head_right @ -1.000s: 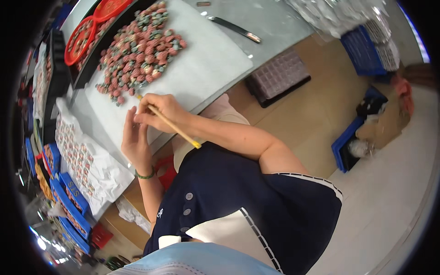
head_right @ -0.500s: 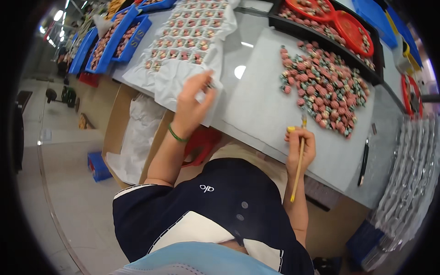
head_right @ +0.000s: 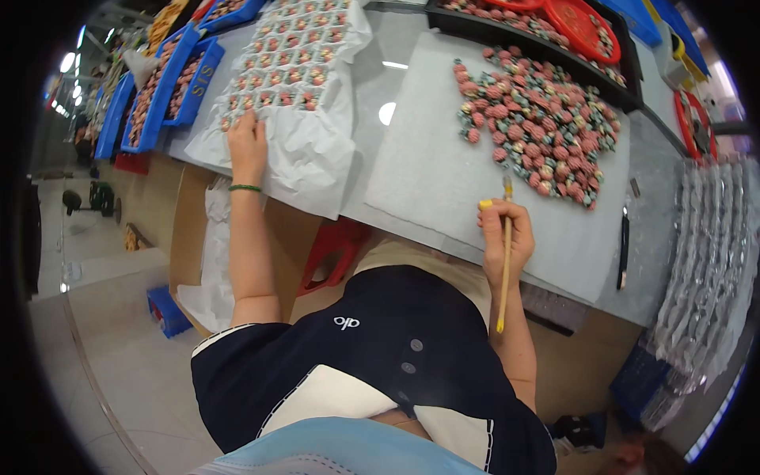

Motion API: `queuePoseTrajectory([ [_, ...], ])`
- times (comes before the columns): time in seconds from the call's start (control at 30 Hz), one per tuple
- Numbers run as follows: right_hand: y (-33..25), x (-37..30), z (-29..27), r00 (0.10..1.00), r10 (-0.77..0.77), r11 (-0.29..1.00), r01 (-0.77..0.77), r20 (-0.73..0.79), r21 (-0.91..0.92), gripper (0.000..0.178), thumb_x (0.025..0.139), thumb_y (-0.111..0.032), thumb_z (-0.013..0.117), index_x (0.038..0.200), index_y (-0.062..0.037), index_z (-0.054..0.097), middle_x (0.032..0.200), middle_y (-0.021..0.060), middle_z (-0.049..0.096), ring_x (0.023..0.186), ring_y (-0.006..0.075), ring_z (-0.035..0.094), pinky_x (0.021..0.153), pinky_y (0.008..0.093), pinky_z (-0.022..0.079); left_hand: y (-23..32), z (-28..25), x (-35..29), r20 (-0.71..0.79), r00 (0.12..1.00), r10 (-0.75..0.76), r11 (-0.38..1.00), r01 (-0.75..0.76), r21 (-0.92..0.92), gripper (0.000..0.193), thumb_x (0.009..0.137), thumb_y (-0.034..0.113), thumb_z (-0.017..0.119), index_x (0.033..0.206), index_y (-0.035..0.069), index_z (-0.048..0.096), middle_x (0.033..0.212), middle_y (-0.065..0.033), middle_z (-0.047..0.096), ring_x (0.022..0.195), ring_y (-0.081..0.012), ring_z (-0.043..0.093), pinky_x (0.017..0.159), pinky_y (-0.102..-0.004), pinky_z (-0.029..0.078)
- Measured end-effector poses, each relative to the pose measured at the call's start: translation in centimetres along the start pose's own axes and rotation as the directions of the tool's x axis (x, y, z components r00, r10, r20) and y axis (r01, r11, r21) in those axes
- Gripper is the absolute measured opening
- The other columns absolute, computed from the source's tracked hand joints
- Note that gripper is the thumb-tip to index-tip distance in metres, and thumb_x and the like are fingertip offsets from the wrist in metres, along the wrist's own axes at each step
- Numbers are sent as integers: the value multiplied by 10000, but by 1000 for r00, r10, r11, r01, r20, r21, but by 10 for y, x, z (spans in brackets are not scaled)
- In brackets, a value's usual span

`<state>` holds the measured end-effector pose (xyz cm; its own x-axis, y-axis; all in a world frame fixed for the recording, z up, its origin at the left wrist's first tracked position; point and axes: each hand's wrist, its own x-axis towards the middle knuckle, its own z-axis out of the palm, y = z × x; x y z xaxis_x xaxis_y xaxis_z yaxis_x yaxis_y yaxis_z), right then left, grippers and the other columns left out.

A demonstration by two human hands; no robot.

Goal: Inspecting floral toy parts, applying a substance using a stick, and organizing them into compartmentalized trays.

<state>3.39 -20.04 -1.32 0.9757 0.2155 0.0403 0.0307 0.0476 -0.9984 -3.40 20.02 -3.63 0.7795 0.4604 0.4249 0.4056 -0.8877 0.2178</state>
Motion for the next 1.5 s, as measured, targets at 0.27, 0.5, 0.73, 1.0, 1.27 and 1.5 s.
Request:
queuePoseTrajectory([
  [0.27,17,16,-44,999,17,1000,-17,27,20,89,843,-73,532,869,4,498,862,99,562,710,111,531,644,228,455,38,41,-30,99,990,-104,962,74,264,500,892,361,372,1212,-22,390,1243,-214,406,1167,-382,315,945,-470,239],
  [0.5,13,13,-53,997,-10,1000,9,78,12,71,843,-57,525,867,3,495,852,94,561,699,103,522,646,222,449,115,13,-15,14,995,100,973,-100,206,455,851,297,471,1189,-5,432,1233,-214,415,1171,-368,334,975,-470,212],
  [0.73,-10,-14,-24,1000,-18,1000,18,-2,-17,64,845,-57,518,857,5,509,853,103,566,701,110,535,648,228,460,251,10,-22,-11,845,535,624,-404,-668,350,668,27,637,1006,52,551,942,-156,513,897,-277,515,768,-339,443],
  [1.0,-16,-28,-3,999,-44,998,45,-27,53,146,887,-125,470,903,16,503,846,117,569,704,144,558,619,243,462,243,10,-29,106,895,434,664,-238,-709,205,691,52,618,874,15,533,820,-114,543,792,-267,522,724,-338,434],
  [1.27,-3,-4,-21,997,37,999,-37,-72,5,144,867,-66,492,979,24,486,892,124,584,764,161,584,663,254,480,257,-7,-57,724,576,379,-259,818,-514,291,867,107,501,1113,-49,505,961,-64,589,792,-90,544,743,-223,451],
  [1.5,2,-5,-27,993,115,963,-113,6,245,202,797,34,558,981,33,475,919,112,569,805,147,577,717,250,492,280,9,-79,717,566,406,-289,824,-487,275,854,103,525,1091,-36,533,949,-55,592,814,-86,532,761,-223,438],
])
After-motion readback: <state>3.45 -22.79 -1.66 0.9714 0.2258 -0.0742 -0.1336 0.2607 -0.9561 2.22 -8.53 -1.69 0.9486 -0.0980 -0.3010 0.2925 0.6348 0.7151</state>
